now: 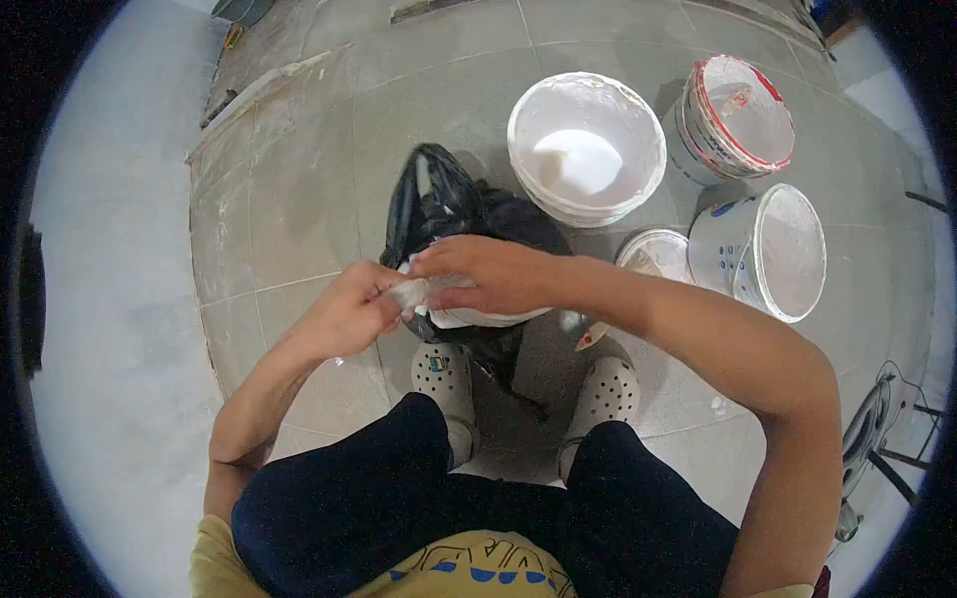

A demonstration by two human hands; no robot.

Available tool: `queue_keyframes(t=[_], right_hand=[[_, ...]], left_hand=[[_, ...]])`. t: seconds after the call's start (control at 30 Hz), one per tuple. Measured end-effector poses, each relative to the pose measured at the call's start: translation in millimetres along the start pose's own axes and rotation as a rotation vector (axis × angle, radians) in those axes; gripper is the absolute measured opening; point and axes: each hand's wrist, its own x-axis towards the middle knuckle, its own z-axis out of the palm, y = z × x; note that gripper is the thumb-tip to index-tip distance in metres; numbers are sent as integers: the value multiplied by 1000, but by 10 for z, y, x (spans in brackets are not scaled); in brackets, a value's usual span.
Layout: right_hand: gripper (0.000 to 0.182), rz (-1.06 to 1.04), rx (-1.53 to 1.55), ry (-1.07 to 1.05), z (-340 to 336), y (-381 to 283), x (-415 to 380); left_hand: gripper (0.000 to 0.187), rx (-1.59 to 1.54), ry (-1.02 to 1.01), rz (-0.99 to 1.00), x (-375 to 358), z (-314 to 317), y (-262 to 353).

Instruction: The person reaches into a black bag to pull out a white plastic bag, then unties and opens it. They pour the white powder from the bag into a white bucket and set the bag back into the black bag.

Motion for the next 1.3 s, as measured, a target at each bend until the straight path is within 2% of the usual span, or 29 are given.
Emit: queue_keyframes(t=[0.07, 0.17, 0.2, 0.23, 0.27, 0.3, 0.37, 0.4, 0.43, 0.47, 0.5, 0.57, 0.6, 0.7, 0.73, 0.8, 0.83, 0.9, 0.97, 1.03, 1.13, 1.23, 1.3], right_hand=[[44, -11, -52, -38, 34, -74, 100], [39, 3, -67, -126, 48, -73, 285], [37, 32, -127, -247, 55, -8, 352], [35, 64, -188, -366, 78, 78, 399], [33, 134, -41, -266, 175, 132, 376], [33, 133, -39, -272, 268, 196, 366], [29, 36, -103, -308, 501, 317, 338], [29, -45, -164, -260, 668, 379, 292], [29, -52, -150, -280, 772, 363, 229], [28, -24, -167, -195, 839, 329, 165], [27, 3, -182, -110, 901, 297, 116], [25, -20, -200, -100, 950, 204, 79], [24, -50, -313, -107, 987, 177, 54], [22, -90, -513, -104, 1051, 202, 52], [21, -97, -587, -106, 1094, 226, 25], [21, -95, -627, -77, 1156, 308, 28], [22, -101, -659, -49, 1165, 310, 35], [25, -71, -626, -51, 1139, 305, 18], [30, -41, -586, -56, 1099, 277, 9], [32, 24, -440, -53, 1032, 282, -12], [36, -54, -435, -100, 928, 306, -6], [38, -12, -416, -119, 881, 263, 27], [37, -12, -372, -85, 898, 276, 39]], left_hand=[[19, 358, -21, 135, -79, -64, 128], [13, 438, 96, 154, -28, -7, -382], [13, 440, 96, 153, -21, 31, -480], [17, 266, 55, 44, -16, 83, -561], [22, 90, 11, -66, -16, 125, -615], [22, 84, 13, -68, -29, 165, -656], [29, -33, 50, -171, -96, 276, -769], [29, -56, 55, -192, -156, 340, -868], [34, -469, -15, -375, -191, 393, -981], [40, -879, -86, -539, -191, 433, -1090], [40, -889, -73, -542, -225, 550, -1267], [36, -1858, -329, -470, -334, 798, -1526], [36, -1858, -319, -474, -366, 836, -1562], [34, -1541, -194, -505, -320, 847, -1435], [34, -1542, -197, -503, -307, 790, -1424], [25, -221, 86, -180, -254, 618, -1417], [25, -221, 82, -177, -277, 645, -1385], [19, 478, 381, 164, -309, 714, -1317], [21, 588, 367, 123, -317, 801, -1240], [23, 724, 338, 222, -336, 851, -1189], [25, 769, 285, 327, -320, 761, -1279], [23, 659, 323, 458, -305, 698, -1338], [22, 710, 331, 538, -307, 690, -1379]])
